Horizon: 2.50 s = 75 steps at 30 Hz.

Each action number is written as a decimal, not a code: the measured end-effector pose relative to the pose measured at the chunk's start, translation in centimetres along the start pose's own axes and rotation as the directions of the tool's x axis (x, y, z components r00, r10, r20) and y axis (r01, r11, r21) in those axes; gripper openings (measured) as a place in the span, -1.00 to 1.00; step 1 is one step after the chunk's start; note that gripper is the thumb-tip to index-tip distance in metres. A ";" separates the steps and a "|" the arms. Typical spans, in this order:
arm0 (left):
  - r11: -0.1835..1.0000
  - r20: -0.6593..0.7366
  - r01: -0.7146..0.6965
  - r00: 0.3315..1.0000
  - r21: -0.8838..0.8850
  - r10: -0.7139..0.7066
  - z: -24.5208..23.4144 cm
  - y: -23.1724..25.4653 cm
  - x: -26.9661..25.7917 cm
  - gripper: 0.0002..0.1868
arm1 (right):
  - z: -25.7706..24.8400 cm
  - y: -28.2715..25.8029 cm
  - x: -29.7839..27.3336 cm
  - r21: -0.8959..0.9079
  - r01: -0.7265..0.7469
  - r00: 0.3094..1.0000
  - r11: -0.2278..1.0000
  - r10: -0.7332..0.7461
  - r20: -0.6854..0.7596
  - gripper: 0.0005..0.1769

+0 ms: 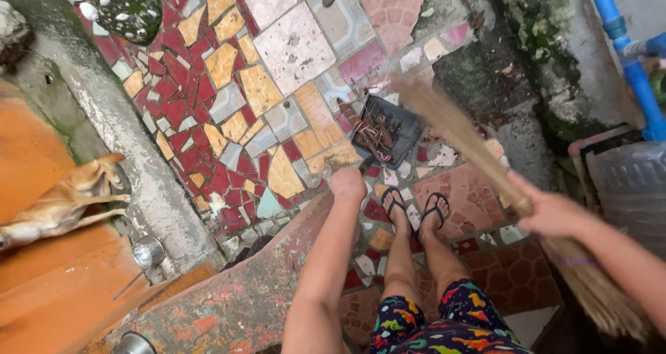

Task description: The person trims dry vines from a plant using shears and then sweeps the debris into a dustpan with a broom.

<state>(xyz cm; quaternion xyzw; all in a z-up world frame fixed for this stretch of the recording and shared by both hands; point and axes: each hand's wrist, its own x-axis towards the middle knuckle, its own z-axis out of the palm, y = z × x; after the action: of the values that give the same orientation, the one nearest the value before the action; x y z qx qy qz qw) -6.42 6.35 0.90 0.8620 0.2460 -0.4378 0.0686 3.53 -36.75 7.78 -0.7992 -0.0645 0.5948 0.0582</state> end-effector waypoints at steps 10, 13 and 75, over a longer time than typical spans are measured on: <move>1.000 -0.003 0.006 1.000 0.006 -0.006 1.3 1.5 1.1 -0.71 | -7.4 -0.5 21.6 0.509 0.055 0.950 0.859 0.113 -0.292 0.46; 1.000 -0.009 0.014 1.000 -0.014 -0.014 2.2 2.8 0.9 -0.72 | -2.2 -6.3 21.1 0.320 0.024 0.983 0.947 0.037 -0.181 0.48; 0.883 -0.023 -0.249 0.960 0.397 0.280 5.2 3.8 2.4 -0.76 | 18.5 1.1 -1.2 0.727 -0.020 0.998 0.687 -0.032 0.057 0.35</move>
<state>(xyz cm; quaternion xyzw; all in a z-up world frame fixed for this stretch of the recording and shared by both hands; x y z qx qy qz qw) -7.14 2.24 -4.55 0.9004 0.0364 -0.4299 -0.0554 -14.48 -37.74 3.44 -0.6910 0.1718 0.5970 0.3697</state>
